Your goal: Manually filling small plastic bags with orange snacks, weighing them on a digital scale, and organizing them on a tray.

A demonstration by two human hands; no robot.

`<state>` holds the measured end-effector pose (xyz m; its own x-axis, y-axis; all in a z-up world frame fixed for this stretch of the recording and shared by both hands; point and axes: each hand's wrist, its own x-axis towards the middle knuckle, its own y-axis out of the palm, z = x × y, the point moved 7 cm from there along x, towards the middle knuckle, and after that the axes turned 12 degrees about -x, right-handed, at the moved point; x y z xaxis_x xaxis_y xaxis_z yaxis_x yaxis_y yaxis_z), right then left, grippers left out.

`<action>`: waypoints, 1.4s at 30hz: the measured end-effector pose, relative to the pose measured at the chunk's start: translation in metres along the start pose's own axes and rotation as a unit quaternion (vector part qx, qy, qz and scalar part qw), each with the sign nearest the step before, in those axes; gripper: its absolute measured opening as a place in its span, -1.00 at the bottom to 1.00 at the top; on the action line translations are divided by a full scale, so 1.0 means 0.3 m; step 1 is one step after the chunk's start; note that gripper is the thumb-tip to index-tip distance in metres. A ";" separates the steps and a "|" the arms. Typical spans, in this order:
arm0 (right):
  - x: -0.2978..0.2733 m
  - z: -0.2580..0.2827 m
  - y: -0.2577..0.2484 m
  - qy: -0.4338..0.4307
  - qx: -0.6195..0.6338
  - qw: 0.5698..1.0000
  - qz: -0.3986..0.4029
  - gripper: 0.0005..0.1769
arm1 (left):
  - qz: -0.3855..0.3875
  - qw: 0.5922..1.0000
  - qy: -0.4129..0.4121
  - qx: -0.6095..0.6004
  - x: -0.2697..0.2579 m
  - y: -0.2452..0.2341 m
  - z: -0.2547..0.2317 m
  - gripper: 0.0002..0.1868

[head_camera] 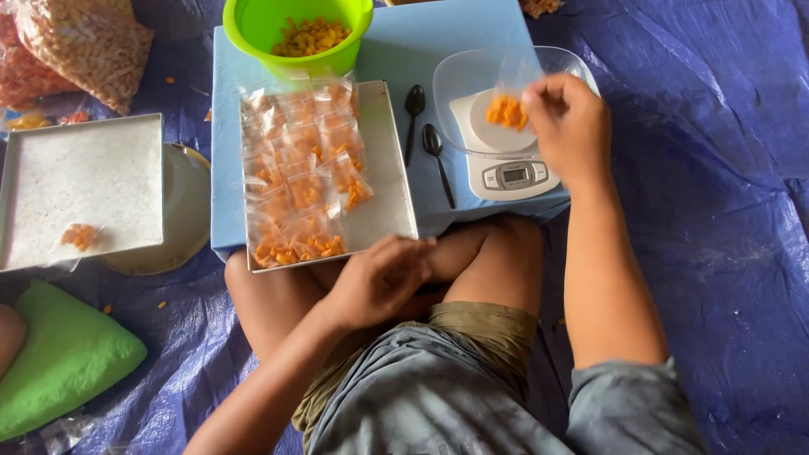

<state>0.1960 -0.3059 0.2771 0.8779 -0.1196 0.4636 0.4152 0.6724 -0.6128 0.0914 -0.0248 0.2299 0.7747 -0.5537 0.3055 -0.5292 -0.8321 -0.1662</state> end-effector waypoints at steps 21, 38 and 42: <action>-0.241 0.057 0.039 -0.052 0.110 0.950 -0.288 -0.84 | 0.059 0.947 -0.301 0.099 -0.335 0.251 0.713 -0.72; -0.696 -0.181 0.695 0.089 -0.127 0.905 0.396 -0.74 | 0.096 0.911 -0.399 0.050 -0.383 0.276 0.871 -0.42; -0.783 -0.305 0.797 0.078 -0.051 0.928 0.360 -0.65 | 0.109 0.905 -0.409 0.038 -0.373 0.275 0.830 -0.37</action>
<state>0.1109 -0.1838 -0.0370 0.9570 0.2245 -0.1838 -0.2799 0.5476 -0.7885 0.0473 -0.0398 -0.0513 0.6688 -0.5181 -0.5332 -0.6986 -0.6833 -0.2123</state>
